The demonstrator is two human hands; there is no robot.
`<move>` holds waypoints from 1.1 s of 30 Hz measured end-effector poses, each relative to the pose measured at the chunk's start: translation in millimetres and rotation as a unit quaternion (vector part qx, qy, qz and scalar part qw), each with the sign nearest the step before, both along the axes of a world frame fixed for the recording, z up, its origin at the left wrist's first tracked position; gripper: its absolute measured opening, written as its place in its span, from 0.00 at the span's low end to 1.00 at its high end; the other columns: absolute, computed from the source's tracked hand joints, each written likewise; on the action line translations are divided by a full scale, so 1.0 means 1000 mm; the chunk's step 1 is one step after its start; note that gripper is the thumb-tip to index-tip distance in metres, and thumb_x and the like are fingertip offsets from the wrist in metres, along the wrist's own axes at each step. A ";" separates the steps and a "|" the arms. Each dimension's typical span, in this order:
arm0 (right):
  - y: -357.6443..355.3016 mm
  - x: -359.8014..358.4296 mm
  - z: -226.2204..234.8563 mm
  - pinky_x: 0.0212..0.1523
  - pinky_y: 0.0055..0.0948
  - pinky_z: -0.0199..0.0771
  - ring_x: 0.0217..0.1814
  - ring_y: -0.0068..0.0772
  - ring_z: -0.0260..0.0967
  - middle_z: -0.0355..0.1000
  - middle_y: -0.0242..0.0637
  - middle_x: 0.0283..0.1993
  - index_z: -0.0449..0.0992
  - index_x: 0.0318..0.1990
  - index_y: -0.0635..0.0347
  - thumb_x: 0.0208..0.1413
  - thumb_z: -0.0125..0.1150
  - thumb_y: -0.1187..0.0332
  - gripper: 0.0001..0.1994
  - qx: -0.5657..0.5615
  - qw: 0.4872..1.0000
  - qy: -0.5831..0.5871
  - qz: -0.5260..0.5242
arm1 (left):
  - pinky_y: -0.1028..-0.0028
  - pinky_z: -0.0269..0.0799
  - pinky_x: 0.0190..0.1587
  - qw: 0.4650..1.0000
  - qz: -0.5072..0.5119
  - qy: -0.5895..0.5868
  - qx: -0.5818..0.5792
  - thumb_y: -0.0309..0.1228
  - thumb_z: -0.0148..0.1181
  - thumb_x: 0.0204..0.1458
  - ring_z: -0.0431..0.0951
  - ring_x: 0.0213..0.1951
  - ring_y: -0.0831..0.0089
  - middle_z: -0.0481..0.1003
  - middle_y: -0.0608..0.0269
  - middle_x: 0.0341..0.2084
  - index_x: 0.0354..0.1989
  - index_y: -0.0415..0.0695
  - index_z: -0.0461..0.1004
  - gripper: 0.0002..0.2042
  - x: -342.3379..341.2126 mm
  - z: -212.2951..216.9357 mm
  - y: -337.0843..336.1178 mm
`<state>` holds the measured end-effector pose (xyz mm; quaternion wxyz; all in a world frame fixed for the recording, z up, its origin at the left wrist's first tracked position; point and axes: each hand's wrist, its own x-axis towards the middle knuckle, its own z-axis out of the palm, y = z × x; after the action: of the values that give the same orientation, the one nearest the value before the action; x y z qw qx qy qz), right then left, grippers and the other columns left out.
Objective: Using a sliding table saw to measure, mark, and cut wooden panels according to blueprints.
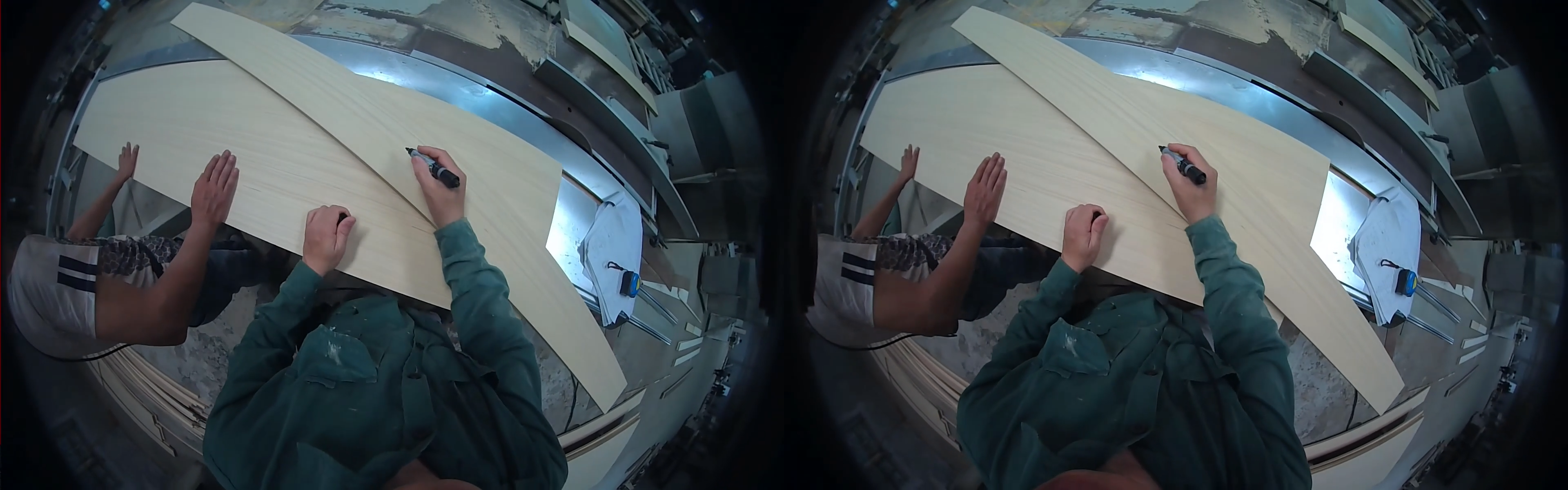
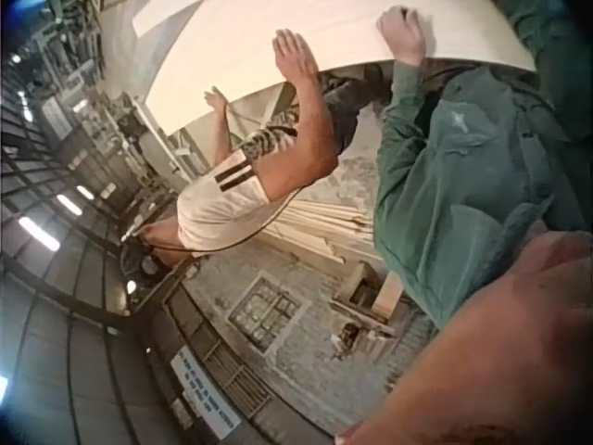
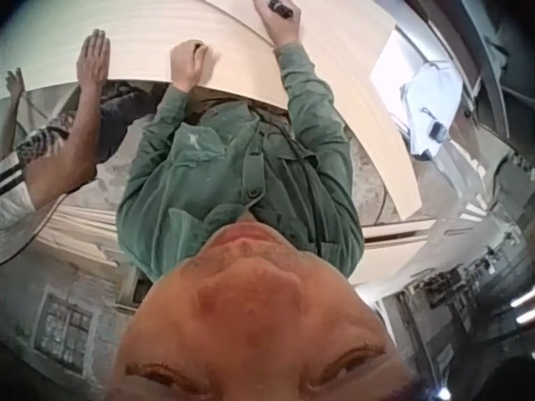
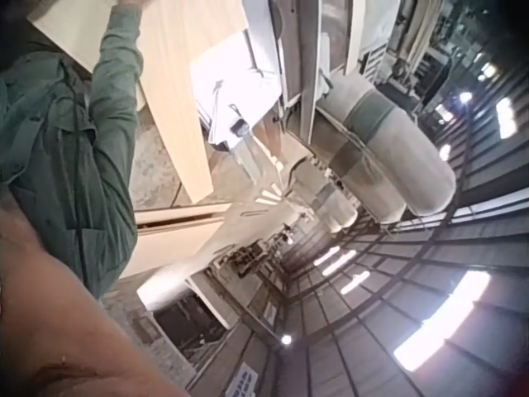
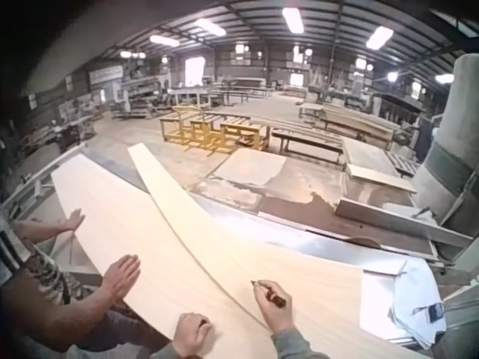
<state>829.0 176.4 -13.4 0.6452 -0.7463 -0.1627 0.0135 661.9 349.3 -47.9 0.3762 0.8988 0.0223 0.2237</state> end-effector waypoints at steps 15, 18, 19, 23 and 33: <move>0.022 -0.002 -0.016 0.35 0.25 0.73 0.30 0.27 0.74 0.76 0.40 0.28 0.78 0.36 0.62 0.52 0.65 0.68 0.08 -0.093 0.994 0.004 -0.053 | 0.68 0.63 0.45 0.997 0.018 0.045 -0.061 0.35 0.49 0.63 0.73 0.29 0.66 0.74 0.67 0.22 0.32 0.45 0.72 0.10 -0.003 -0.011 0.015; 0.015 -0.005 -0.019 0.35 0.25 0.73 0.30 0.27 0.73 0.76 0.39 0.29 0.79 0.37 0.62 0.53 0.65 0.68 0.08 -0.118 0.993 -0.018 0.015 | 0.67 0.63 0.45 0.997 0.016 0.044 -0.062 0.37 0.50 0.63 0.73 0.29 0.65 0.73 0.67 0.22 0.33 0.46 0.73 0.11 -0.003 -0.013 0.015; 0.014 -0.006 -0.020 0.35 0.25 0.73 0.30 0.27 0.73 0.76 0.39 0.29 0.79 0.37 0.62 0.53 0.65 0.68 0.08 -0.119 0.993 -0.019 0.014 | 0.66 0.63 0.45 0.997 0.014 0.043 -0.066 0.39 0.52 0.63 0.73 0.29 0.64 0.73 0.67 0.22 0.34 0.46 0.74 0.11 -0.003 -0.014 0.015; 0.015 -0.006 -0.015 0.35 0.22 0.70 0.30 0.18 0.68 0.75 0.32 0.28 0.79 0.39 0.64 0.55 0.64 0.67 0.09 -0.089 0.994 -0.041 -0.056 | 0.68 0.63 0.45 0.999 0.014 0.035 -0.038 0.36 0.49 0.63 0.73 0.29 0.66 0.74 0.68 0.22 0.32 0.46 0.72 0.10 -0.005 -0.014 0.015; 0.012 0.002 -0.019 0.35 0.28 0.74 0.30 0.30 0.75 0.75 0.40 0.29 0.78 0.36 0.62 0.52 0.65 0.69 0.07 -0.092 0.991 -0.082 -0.060 | 0.68 0.63 0.45 0.998 0.011 0.036 -0.046 0.35 0.50 0.63 0.73 0.30 0.66 0.74 0.67 0.22 0.32 0.45 0.73 0.10 -0.002 -0.009 0.014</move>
<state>830.7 188.6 -32.3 0.5582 -0.8093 -0.1678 -0.0719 660.2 363.5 -56.6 0.4140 0.8876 0.0558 0.1940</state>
